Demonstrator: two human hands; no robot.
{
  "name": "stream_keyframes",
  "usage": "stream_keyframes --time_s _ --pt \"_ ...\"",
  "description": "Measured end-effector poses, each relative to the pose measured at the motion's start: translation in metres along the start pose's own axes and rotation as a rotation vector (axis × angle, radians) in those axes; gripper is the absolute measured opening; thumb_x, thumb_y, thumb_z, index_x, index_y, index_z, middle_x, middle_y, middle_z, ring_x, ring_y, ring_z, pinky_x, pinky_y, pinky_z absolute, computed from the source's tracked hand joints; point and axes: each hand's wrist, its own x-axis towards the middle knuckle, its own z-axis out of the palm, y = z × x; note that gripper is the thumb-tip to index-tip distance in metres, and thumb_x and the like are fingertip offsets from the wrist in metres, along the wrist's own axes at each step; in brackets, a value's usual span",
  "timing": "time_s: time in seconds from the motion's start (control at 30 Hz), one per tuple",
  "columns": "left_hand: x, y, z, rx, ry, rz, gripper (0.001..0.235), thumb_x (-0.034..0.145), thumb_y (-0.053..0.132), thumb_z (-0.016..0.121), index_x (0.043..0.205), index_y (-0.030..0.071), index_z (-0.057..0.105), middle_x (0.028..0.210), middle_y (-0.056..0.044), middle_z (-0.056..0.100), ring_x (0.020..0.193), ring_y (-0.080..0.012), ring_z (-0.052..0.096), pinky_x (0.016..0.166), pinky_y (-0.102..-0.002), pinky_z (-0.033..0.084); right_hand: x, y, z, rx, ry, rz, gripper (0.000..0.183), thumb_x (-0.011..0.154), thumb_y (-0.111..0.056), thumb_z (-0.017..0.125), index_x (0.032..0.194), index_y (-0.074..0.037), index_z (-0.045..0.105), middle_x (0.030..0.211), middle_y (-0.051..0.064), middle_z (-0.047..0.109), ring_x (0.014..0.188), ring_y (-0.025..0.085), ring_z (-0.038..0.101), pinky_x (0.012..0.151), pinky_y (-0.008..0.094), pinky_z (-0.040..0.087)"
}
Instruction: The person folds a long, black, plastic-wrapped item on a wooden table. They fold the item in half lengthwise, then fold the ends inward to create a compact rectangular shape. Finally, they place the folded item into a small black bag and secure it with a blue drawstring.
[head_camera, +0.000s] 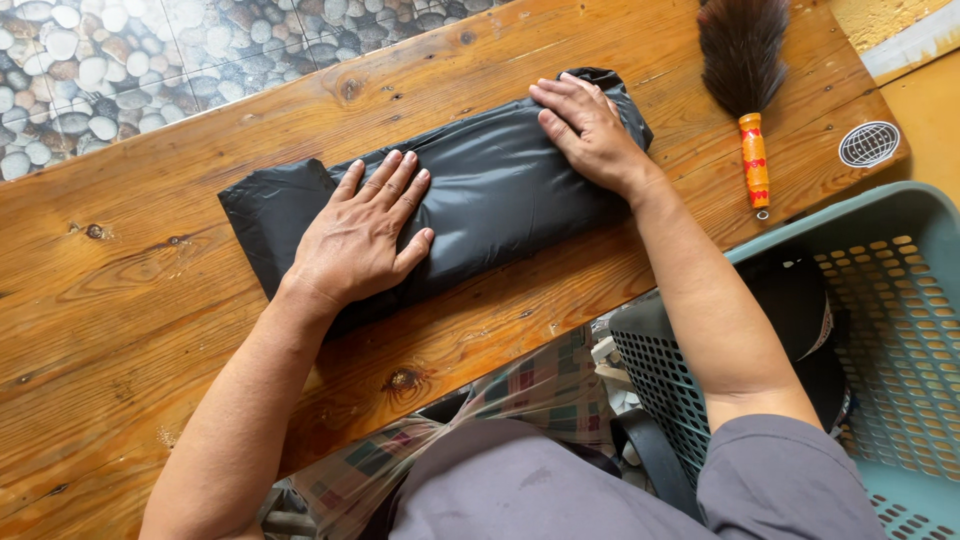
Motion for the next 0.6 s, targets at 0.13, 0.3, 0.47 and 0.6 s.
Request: stream_keyframes --time_s 0.13,0.3,0.47,0.6 --pt "0.0 -0.001 0.003 -0.004 0.011 -0.003 0.074 0.103 0.055 0.033 0.162 0.01 0.031 0.169 -0.014 0.026 0.157 -0.0258 0.018 0.125 -0.049 0.009 0.001 -0.013 -0.013 0.019 -0.012 0.05 0.049 0.11 -0.039 0.045 0.151 -0.013 0.052 0.158 0.009 0.048 0.151 0.028 0.032 0.122 0.053 0.011" --pt "-0.001 -0.001 0.005 0.012 0.012 -0.009 0.074 0.102 0.055 0.032 0.162 0.011 0.03 0.169 -0.013 0.025 0.157 -0.025 0.017 0.126 -0.049 0.008 -0.016 -0.094 -0.019 -0.347 -0.005 0.118 0.088 0.098 -0.079 0.02 0.158 -0.02 0.044 0.168 0.018 0.027 0.155 0.041 0.007 0.117 0.066 -0.012" --pt "-0.001 0.001 0.002 0.011 0.035 -0.012 0.074 0.102 0.055 0.035 0.161 0.011 0.034 0.168 -0.014 0.028 0.157 -0.0258 0.02 0.125 -0.049 0.011 -0.029 -0.085 0.024 -0.451 0.034 0.089 0.091 0.093 -0.082 0.044 0.164 -0.027 0.031 0.171 0.019 0.014 0.154 0.048 0.0 0.117 0.076 -0.002" --pt "0.0 0.001 0.002 -0.002 0.017 -0.008 0.074 0.102 0.055 0.033 0.161 0.011 0.032 0.169 -0.013 0.027 0.157 -0.0259 0.018 0.125 -0.049 0.009 -0.031 -0.078 0.033 -0.454 0.055 0.079 0.088 0.094 -0.079 0.048 0.163 -0.026 0.034 0.169 0.019 0.022 0.154 0.049 0.007 0.116 0.077 0.004"
